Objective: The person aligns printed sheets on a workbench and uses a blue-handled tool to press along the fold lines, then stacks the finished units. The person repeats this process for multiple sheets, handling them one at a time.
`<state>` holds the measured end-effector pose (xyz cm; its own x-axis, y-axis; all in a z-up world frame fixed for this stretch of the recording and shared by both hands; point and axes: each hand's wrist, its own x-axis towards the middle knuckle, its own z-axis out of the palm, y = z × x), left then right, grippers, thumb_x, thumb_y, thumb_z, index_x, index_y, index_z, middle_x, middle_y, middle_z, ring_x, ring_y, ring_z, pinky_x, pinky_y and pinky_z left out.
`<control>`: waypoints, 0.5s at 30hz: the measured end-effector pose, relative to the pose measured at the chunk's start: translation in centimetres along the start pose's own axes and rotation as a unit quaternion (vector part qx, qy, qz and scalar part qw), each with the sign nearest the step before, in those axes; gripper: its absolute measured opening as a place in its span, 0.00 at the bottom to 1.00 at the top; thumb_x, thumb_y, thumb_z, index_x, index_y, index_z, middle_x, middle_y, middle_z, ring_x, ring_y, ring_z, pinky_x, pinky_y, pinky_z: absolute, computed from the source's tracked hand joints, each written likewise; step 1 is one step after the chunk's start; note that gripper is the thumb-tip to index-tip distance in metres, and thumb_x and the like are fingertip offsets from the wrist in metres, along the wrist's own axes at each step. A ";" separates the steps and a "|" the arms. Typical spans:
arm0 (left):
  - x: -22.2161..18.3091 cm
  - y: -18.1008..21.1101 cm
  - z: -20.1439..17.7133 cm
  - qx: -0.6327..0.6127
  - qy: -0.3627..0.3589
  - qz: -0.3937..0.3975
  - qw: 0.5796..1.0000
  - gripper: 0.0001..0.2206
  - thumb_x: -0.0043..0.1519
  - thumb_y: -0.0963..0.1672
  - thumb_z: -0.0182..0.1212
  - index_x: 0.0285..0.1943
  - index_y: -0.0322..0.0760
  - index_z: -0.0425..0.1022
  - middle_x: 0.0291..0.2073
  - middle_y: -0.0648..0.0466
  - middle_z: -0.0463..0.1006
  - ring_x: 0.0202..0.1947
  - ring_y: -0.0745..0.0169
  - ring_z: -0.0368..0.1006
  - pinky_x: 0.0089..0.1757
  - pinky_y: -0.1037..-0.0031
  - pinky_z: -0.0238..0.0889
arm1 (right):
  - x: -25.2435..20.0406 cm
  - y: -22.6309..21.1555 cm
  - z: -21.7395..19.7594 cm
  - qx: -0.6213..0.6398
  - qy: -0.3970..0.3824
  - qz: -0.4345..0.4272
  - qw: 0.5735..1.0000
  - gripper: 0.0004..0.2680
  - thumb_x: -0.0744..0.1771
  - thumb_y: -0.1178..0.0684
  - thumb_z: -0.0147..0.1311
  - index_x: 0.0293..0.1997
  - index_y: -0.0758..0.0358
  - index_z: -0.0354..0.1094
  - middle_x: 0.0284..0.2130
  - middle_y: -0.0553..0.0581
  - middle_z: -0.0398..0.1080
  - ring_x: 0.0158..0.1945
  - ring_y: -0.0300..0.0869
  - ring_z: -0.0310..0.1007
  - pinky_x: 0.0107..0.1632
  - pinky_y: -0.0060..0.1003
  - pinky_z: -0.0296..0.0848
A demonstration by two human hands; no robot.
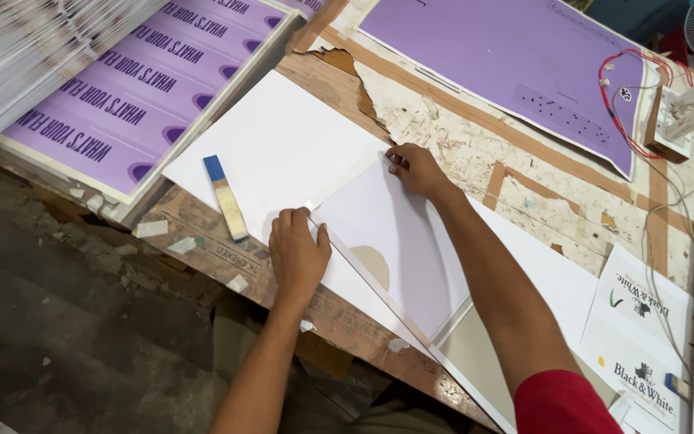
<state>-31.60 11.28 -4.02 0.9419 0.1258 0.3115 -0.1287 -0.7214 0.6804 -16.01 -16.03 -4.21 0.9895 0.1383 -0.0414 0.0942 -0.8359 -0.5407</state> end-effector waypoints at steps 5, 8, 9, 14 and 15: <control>0.1 0.1 0.3 0.000 -0.018 -0.010 1.000 0.15 0.58 0.43 0.67 0.51 0.27 0.74 0.45 0.44 0.73 0.47 0.46 0.69 0.47 0.57 0.64 | 0.8 1.4 0.0 0.102 0.026 0.047 0.993 0.09 0.63 0.54 0.68 0.47 0.59 0.79 0.34 0.50 0.78 0.37 0.36 0.73 0.44 0.32 0.75; 0.1 -0.2 0.3 0.006 -0.008 0.001 1.000 0.16 0.58 0.43 0.67 0.51 0.26 0.74 0.45 0.43 0.73 0.47 0.46 0.69 0.47 0.57 0.64 | 1.7 0.5 0.6 0.076 0.053 0.092 0.991 0.07 0.64 0.53 0.69 0.42 0.60 0.81 0.32 0.52 0.79 0.35 0.36 0.74 0.42 0.32 0.74; -0.1 -0.3 0.4 0.007 -0.004 0.006 1.000 0.16 0.58 0.43 0.67 0.51 0.26 0.74 0.45 0.43 0.73 0.46 0.45 0.69 0.47 0.57 0.64 | 1.8 0.1 0.9 0.065 0.062 0.091 0.992 0.07 0.64 0.53 0.68 0.42 0.60 0.81 0.32 0.52 0.79 0.35 0.35 0.75 0.42 0.31 0.74; -0.2 -0.1 0.3 0.004 -0.003 0.004 1.000 0.16 0.59 0.43 0.66 0.52 0.25 0.74 0.46 0.42 0.73 0.47 0.46 0.69 0.47 0.57 0.64 | 1.8 -0.6 1.1 0.060 0.072 0.053 0.994 0.06 0.64 0.54 0.67 0.41 0.61 0.80 0.33 0.51 0.79 0.36 0.33 0.73 0.42 0.29 0.72; -0.1 -0.1 0.2 0.003 -0.014 -0.006 1.000 0.16 0.59 0.43 0.66 0.52 0.25 0.73 0.46 0.42 0.73 0.47 0.46 0.69 0.48 0.57 0.64 | 1.6 -0.4 1.0 0.075 0.061 0.058 0.994 0.06 0.65 0.54 0.67 0.43 0.61 0.79 0.33 0.52 0.77 0.36 0.35 0.71 0.42 0.31 0.71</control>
<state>-31.62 11.18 -4.27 0.9514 0.1154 0.2854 -0.1162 -0.7239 0.6800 -14.56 -14.97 -4.91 0.9995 -0.0271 -0.0133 -0.0292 -0.7524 -0.6580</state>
